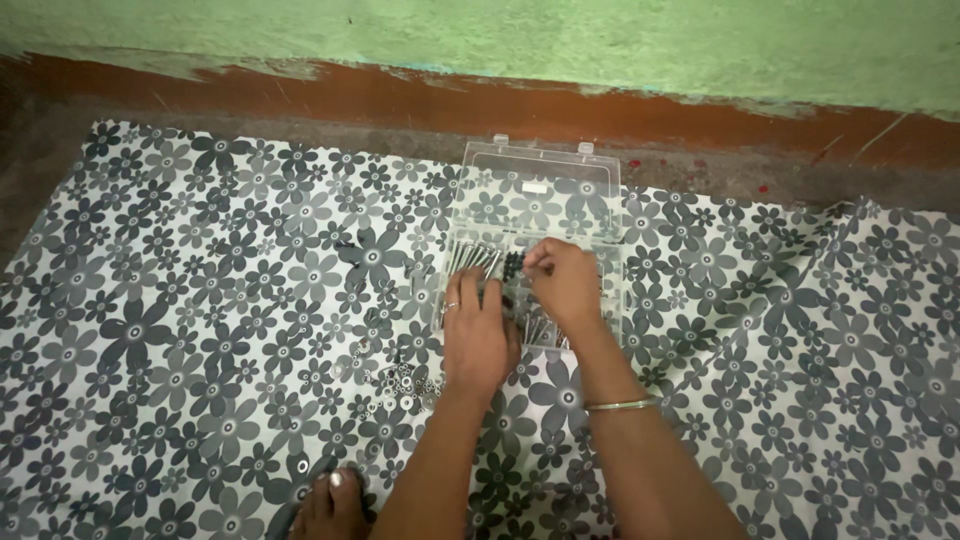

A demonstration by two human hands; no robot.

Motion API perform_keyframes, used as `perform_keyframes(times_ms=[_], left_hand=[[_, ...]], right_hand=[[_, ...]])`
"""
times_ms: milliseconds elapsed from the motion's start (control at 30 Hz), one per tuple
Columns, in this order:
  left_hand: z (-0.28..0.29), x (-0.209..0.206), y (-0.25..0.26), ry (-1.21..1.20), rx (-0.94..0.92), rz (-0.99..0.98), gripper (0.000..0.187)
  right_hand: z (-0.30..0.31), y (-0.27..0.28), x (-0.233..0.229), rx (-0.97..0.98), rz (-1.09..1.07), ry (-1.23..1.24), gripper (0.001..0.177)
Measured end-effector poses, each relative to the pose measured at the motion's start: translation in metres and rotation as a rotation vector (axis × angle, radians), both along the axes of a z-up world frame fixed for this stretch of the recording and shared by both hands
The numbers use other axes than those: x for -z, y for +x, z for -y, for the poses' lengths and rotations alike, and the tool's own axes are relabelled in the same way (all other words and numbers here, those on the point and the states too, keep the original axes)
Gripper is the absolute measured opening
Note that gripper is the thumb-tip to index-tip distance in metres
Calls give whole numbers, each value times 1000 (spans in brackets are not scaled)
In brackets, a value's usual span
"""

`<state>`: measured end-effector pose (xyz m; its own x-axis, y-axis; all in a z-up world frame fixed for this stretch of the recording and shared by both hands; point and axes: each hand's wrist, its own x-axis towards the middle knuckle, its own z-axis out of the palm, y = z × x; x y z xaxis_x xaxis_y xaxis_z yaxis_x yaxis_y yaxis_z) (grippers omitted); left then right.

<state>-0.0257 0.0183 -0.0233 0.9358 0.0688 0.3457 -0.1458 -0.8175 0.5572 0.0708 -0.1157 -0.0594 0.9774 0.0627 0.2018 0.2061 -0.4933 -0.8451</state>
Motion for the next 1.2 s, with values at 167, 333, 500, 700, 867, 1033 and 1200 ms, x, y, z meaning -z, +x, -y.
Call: perform_keyframes(times_ms=[167,333,500,700,867,1033,1200], left_hand=[[0,-3,0,4,-1,-24,45],[-1,-3,-1,1,-3,-31,49],[-1,-4,0,-10,6,-65,52],[-2,-3,-1,-32,15,-43,51],[-2,-1,1,-10,13,-46,51],[-2,0,0,-5,14,-19,50],[-2,-2,0,-14,16,-14,50]], right_hand=[[10,2,-10,-18,-128,-17,10],[3,-5,-26,-117,-80,-224,9],[-4,-12,-36,-165,-88,-306,10],[-2,-9,-31,-174,15,-285,23],[-5,-9,-28,-228,-20,-217,30],[-5,-11,-28,-240,28,-222,31],[-5,-11,-28,-248,57,-233,29]])
